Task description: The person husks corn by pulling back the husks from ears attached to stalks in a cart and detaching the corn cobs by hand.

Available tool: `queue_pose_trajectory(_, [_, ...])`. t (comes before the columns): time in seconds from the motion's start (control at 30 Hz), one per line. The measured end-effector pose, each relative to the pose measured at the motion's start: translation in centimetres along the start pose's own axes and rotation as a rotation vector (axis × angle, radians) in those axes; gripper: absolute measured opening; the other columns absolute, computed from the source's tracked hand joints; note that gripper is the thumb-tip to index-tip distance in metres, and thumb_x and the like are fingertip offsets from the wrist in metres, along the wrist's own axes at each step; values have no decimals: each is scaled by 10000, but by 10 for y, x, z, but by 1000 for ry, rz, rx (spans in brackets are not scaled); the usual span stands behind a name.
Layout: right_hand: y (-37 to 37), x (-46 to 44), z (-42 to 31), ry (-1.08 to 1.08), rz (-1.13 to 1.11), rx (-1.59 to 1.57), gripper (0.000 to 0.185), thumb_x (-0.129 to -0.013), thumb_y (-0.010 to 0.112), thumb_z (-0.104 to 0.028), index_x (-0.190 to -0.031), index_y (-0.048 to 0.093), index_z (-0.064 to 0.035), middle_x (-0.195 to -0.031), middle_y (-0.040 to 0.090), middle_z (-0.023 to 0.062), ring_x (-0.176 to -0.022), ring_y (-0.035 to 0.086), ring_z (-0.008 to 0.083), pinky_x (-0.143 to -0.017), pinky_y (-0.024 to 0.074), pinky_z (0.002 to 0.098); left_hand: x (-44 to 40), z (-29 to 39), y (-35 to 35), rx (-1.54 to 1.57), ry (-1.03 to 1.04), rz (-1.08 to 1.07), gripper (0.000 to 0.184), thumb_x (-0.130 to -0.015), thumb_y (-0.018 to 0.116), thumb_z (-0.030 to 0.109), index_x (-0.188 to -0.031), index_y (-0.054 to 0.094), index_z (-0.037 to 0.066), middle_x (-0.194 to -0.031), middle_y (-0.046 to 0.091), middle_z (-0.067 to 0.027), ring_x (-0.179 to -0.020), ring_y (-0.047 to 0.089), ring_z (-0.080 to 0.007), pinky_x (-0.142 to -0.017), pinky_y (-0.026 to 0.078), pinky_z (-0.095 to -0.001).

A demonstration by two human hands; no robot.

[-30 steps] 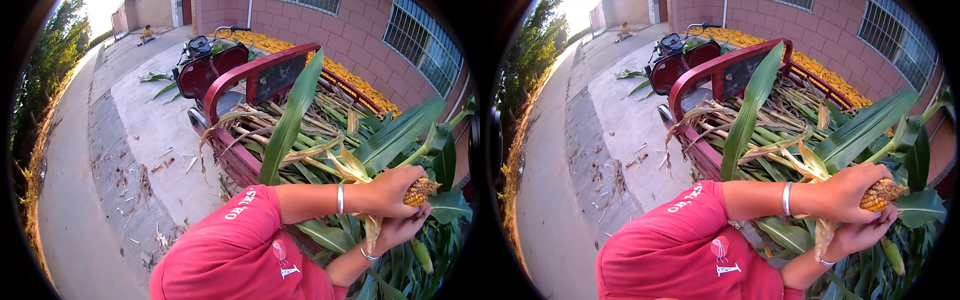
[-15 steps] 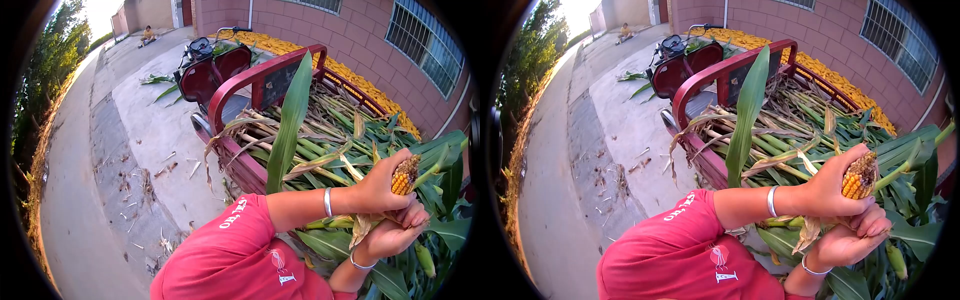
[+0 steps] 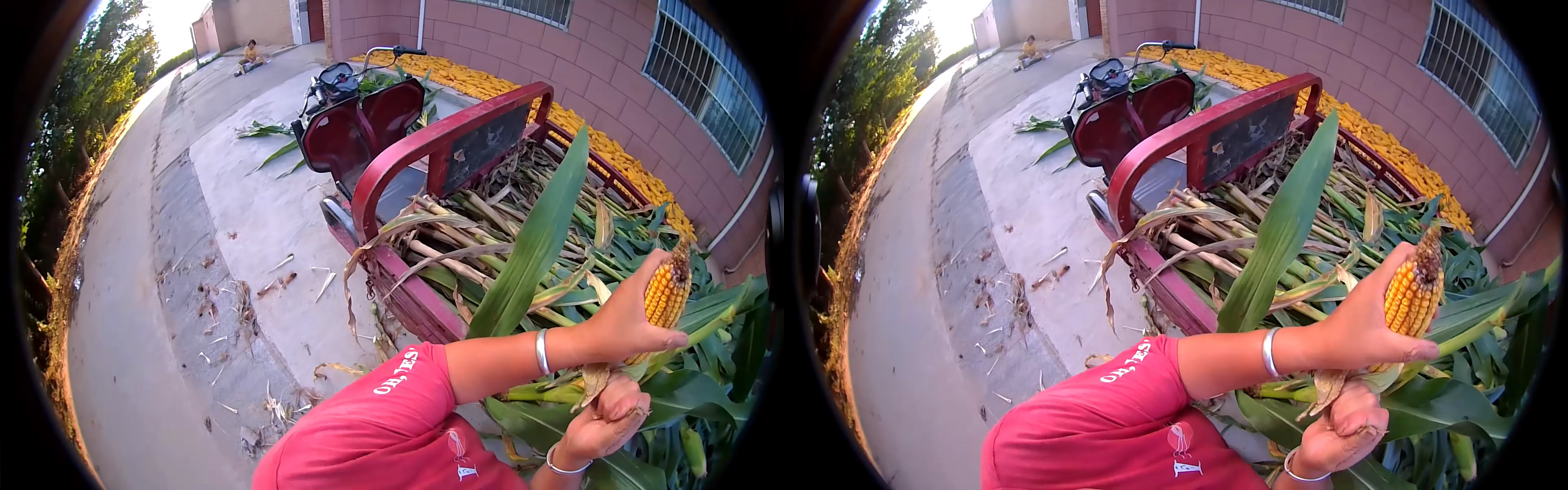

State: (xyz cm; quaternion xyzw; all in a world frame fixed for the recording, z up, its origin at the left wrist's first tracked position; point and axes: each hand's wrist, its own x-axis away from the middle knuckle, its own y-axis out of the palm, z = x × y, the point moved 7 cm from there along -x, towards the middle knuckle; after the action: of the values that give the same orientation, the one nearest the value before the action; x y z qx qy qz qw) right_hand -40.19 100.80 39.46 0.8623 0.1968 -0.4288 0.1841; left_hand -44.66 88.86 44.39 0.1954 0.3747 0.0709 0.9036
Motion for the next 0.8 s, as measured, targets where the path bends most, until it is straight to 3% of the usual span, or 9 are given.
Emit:
queue_pose_trajectory(0.2, [5, 11, 4, 33, -141, -12, 362, -1000, 336, -256, -679, 307, -90, -576, 249, 13, -507, 247, 113, -510, 216, 274, 4, -1, -11, 43, 16, 64, 561, -707, 734, 16, -1156, 399, 44, -882, 549, -12, -814, 542, -84, -753, 462, -259])
queue_pose_trajectory(0.27, [-7, 37, 8, 43, -184, -8, 387, -992, 361, -307, -673, 348, -89, -554, 305, 27, -496, 279, 125, -516, 271, 280, 10, 4, -8, -4, 79, -34, 529, -706, 720, 2, -1128, 405, 50, -883, 547, -12, -806, 536, -82, -753, 454, -258])
queue_pose_trajectory(0.3, [-18, 51, 10, 22, -178, -10, 379, -985, 366, -298, -676, 359, -77, -554, 325, 41, -495, 311, 148, -523, 304, 296, 11, 10, -7, -44, 94, -60, 709, -688, 734, 33, -1271, 333, -8, -891, 562, -25, -800, 559, -84, -760, 471, -255])
queue_pose_trajectory(0.33, [-29, 65, 13, 2, -179, -7, 371, -977, 372, -288, -680, 371, -66, -555, 345, 55, -493, 344, 171, -531, 336, 312, 11, 11, -1, -47, 96, -58, 709, -688, 734, 33, -1271, 333, -8, -891, 562, -25, -800, 559, -84, -760, 471, -255])
queue_pose_trajectory(0.4, [-51, 95, 24, 25, -234, 146, 332, -955, 380, -248, -686, 389, -54, -567, 376, 77, -500, 381, 210, -547, 367, 334, 15, 6, 20, 80, 13, -147, 500, -695, 725, 13, -1082, 411, 59, -871, 544, -7, -816, 539, -88, -760, 449, -253])
queue_pose_trajectory(0.53, [-70, 159, 37, -111, -380, 584, 179, -863, 405, -125, -719, 444, -26, -620, 448, 132, -553, 468, 312, -590, 424, 400, 3, -21, 25, 59, -72, -82, 459, -694, 734, 38, -1048, 441, 57, -849, 563, -5, -798, 561, -95, -747, 465, -264])
queue_pose_trajectory(0.6, [-86, 167, 38, 21, -409, 567, 120, -834, 426, -96, -738, 455, -31, -659, 484, 146, -594, 490, 331, -599, 431, 413, 13, -28, 41, 46, -75, -95, 413, -706, 736, 65, -1015, 462, 60, -862, 580, -17, -807, 572, -101, -757, 473, -272])
queue_pose_trajectory(0.67, [-92, 162, 36, -35, -364, 540, 74, -824, 453, -69, -759, 469, -37, -686, 513, 144, -622, 512, 339, -600, 431, 429, 13, -37, 50, 9, -55, -92, 626, -688, 743, 68, -1211, 405, 10, -907, 603, -51, -840, 602, -137, -783, 504, -299])
queue_pose_trajectory(0.8, [-110, 156, 36, 58, -441, 546, 62, -782, 599, -41, -776, 537, -41, -723, 540, 127, -701, 554, 332, -698, 461, 416, 15, -45, 57, -70, -48, -25, 375, -718, 748, 55, -1002, 504, 40, -869, 623, -38, -787, 611, -120, -720, 514, -273])
